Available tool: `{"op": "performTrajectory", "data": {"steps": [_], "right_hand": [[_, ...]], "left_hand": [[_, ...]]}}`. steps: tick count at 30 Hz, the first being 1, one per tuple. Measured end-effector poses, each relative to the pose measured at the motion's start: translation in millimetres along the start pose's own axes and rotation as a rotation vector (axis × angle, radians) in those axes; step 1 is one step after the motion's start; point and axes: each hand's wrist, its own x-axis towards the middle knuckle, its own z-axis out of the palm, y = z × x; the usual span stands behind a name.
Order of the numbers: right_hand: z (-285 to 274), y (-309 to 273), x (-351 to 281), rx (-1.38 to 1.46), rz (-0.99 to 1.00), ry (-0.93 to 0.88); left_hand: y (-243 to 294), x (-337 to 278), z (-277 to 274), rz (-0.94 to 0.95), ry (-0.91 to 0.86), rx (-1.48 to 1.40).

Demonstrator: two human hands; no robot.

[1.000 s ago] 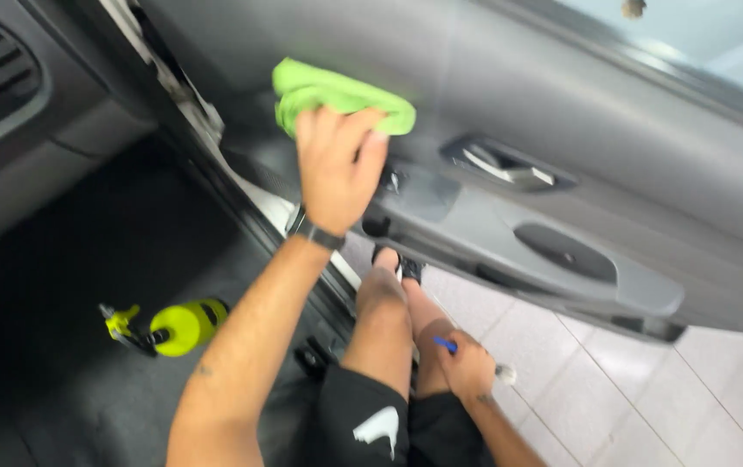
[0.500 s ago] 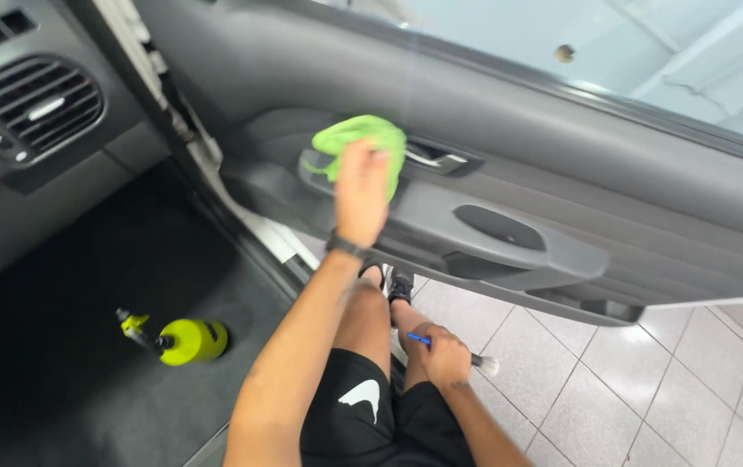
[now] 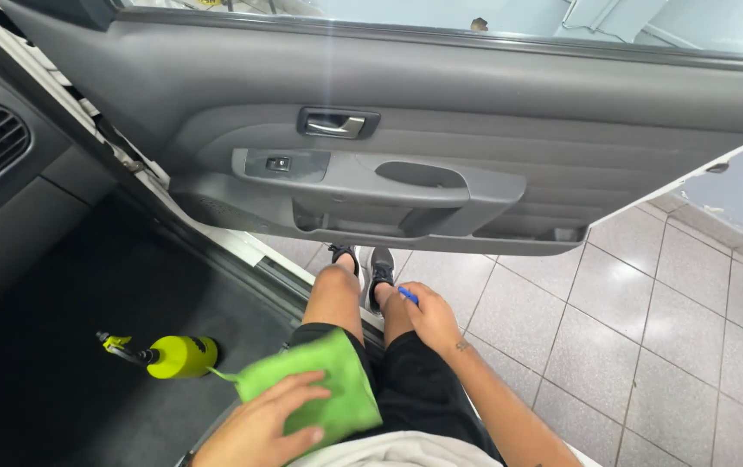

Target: The person cleans the interior of a car door panel. They spray a cleaning solution from a yellow bottle onto the panel, scrub the surface with a blue brush, and wipe it down with a green microfiber cloth. The person repeats this process on different sections of the door, including the handle and window controls.

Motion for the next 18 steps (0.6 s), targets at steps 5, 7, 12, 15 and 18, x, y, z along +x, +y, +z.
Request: {"op": "performTrajectory", "data": {"steps": [5, 7, 12, 15, 18], "right_hand": [[-39.1, -85.3, -32.1, 0.174, -0.037, 0.001], [-50.1, -111.8, -43.5, 0.171, -0.095, 0.014], [-47.0, -166.6, -61.0, 0.274, -0.373, 0.032], [-42.5, -203.0, -73.3, 0.32, -0.547, -0.085], [-39.4, -220.3, -69.3, 0.314, -0.624, -0.202]], "left_hand": [[-68.7, -17.4, -47.7, -0.534, 0.687, -0.141], [-100.3, -15.0, -39.2, -0.415, 0.689, -0.127], [-23.1, 30.9, 9.8, -0.068, 0.405, 0.117], [-3.3, 57.4, 38.8, 0.227, 0.233, 0.31], [-23.9, 80.8, 39.3, 0.197, 0.278, 0.223]]}}
